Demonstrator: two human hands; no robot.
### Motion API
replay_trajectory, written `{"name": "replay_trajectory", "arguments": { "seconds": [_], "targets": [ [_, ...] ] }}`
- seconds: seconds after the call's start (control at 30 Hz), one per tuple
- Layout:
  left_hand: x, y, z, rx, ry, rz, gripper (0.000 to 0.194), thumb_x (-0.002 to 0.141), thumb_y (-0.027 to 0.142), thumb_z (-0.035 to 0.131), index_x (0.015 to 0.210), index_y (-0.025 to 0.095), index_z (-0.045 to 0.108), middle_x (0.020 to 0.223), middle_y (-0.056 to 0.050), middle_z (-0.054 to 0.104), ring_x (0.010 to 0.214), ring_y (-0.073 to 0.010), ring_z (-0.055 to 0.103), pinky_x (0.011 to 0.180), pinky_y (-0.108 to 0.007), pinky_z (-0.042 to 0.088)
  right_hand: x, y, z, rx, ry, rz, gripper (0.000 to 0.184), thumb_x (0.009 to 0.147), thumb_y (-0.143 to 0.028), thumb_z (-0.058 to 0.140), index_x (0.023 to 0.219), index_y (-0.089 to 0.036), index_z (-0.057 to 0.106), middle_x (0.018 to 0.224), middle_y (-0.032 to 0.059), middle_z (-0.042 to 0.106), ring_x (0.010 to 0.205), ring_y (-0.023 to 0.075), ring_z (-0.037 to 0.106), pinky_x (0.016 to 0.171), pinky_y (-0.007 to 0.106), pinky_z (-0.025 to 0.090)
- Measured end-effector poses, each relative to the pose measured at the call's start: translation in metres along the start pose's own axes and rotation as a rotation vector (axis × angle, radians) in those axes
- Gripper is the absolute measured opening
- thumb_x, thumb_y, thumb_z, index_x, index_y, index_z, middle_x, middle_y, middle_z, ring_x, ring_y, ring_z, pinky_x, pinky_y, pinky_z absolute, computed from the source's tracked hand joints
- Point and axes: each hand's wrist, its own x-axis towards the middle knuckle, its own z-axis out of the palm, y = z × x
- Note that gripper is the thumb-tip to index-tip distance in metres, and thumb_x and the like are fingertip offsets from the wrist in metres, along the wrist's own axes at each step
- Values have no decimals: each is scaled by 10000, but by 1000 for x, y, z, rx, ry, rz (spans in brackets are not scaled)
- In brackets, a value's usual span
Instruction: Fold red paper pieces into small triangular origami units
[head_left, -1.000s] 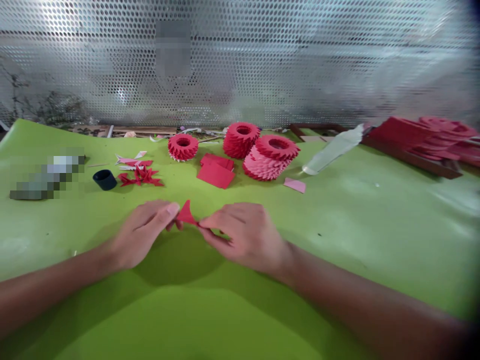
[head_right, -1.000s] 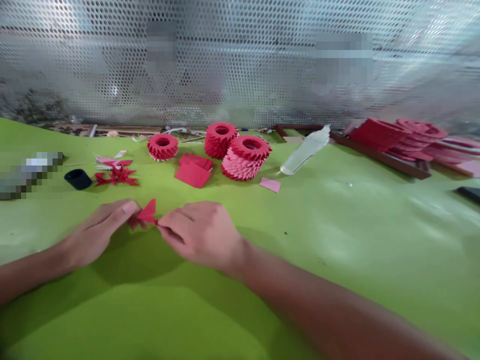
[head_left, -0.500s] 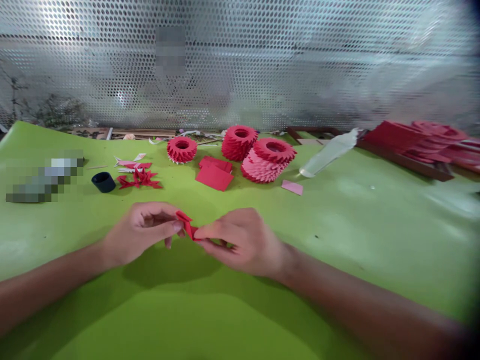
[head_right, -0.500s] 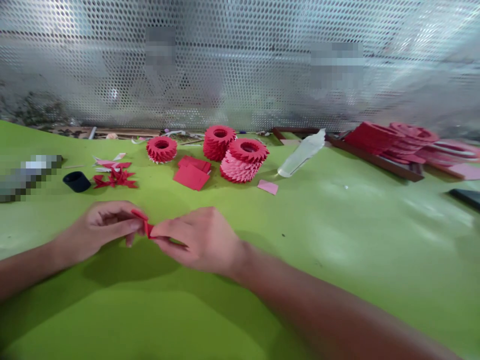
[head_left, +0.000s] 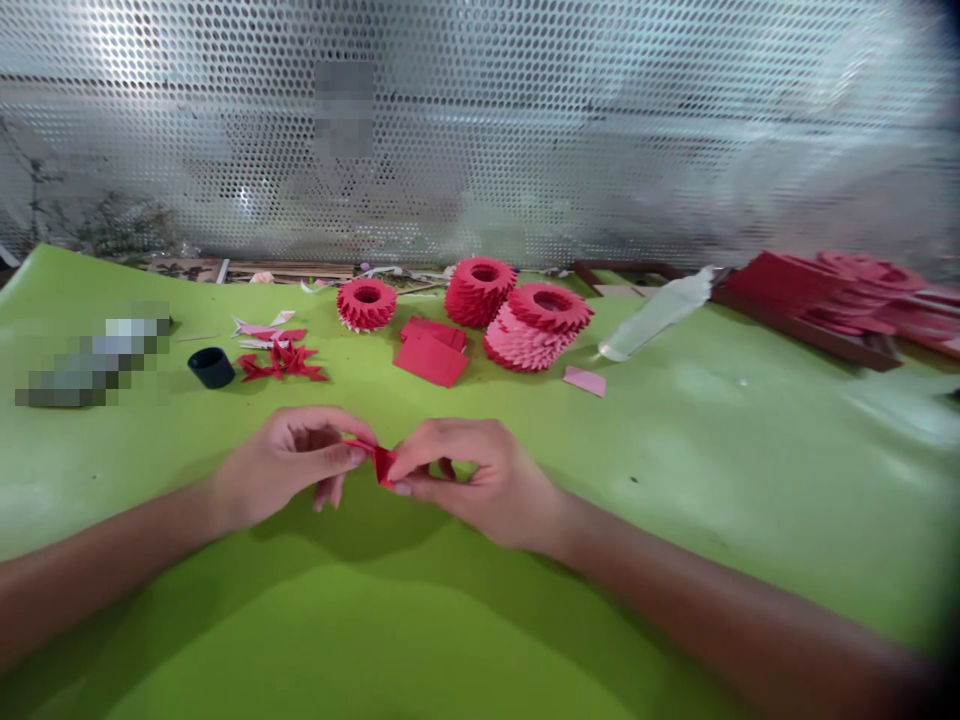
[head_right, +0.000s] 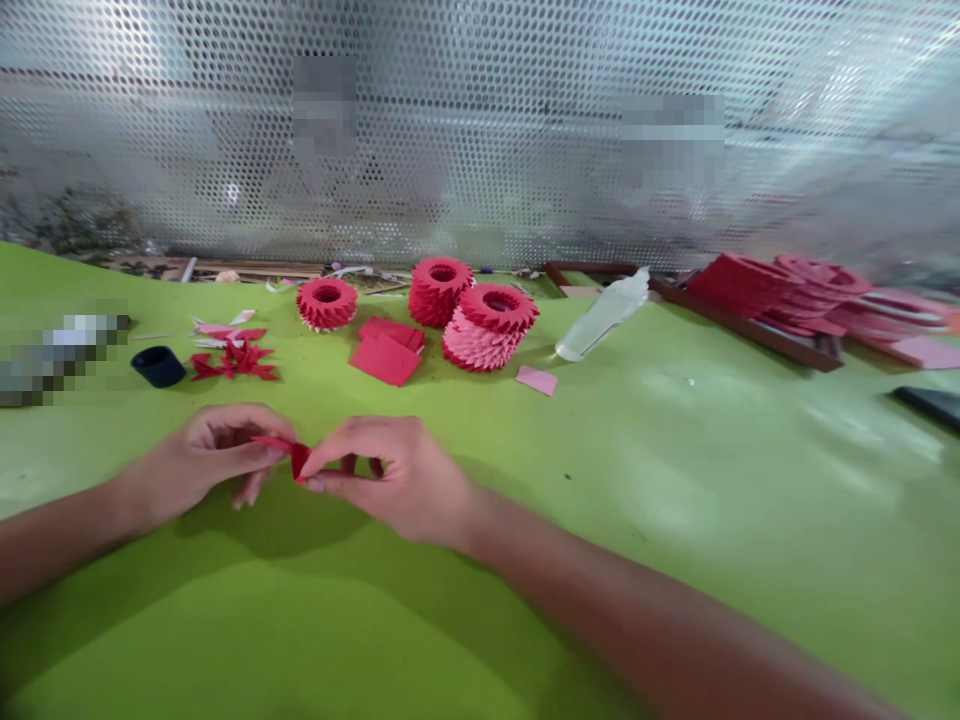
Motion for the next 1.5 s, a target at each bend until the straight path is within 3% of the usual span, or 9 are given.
{"name": "replay_trajectory", "arguments": {
  "seconds": [0.13,0.33,0.53,0.77,0.97,1.07,1.23,1.5],
  "targets": [
    [0,2,1,-19,-20,19,63,816,202,791,879,202,795,710,18,752,500,-54,617,466,-116,528,2,-1,-1,70,-25,112,67,830,-185,778,895,-199,784,865,30,765,729,132,676,649,247,524],
    [0,6,2,-6,-51,39,88,816,175,791,862,245,817,775,30,771,591,-64,675,579,-137,589,4,-2,-2,205,-52,342,169,807,-346,802,865,-188,779,851,34,753,683,135,628,579,250,479],
    [-2,7,1,-34,-77,-12,81,790,191,818,858,234,820,657,24,752,528,-55,639,521,-112,547,2,-3,1,336,-109,402,229,791,-391,807,873,-179,775,864,41,766,730,145,664,654,266,513],
    [-1,7,1,-20,-46,12,90,806,144,779,850,217,810,759,10,773,596,-76,669,577,-153,572,2,-9,3,251,-80,424,228,812,-390,791,877,-172,770,777,24,734,640,114,610,567,225,458],
    [-1,9,3,-30,-21,6,60,772,139,789,811,185,785,763,2,760,601,-92,653,579,-182,568,1,-6,2,239,-113,391,215,805,-394,797,881,-194,778,862,33,764,723,138,645,638,255,502],
    [-1,8,2,-4,-36,-11,69,797,134,760,832,188,784,781,3,754,615,-91,654,594,-183,566,1,-4,2,261,-118,432,226,809,-401,792,890,-190,775,869,30,761,673,120,614,588,240,470],
    [0,4,-1,-9,-40,-8,87,849,133,718,854,194,780,802,6,746,624,-83,656,611,-176,563,3,-6,2,285,-56,518,216,793,-370,811,868,-173,765,742,1,711,602,95,563,524,210,417],
    [-1,5,0,2,-38,22,53,831,142,732,834,182,768,809,-1,742,638,-91,648,618,-190,562,3,-2,4,275,31,571,259,806,-407,787,902,-170,750,752,13,714,581,105,596,463,204,425]
  ]
}}
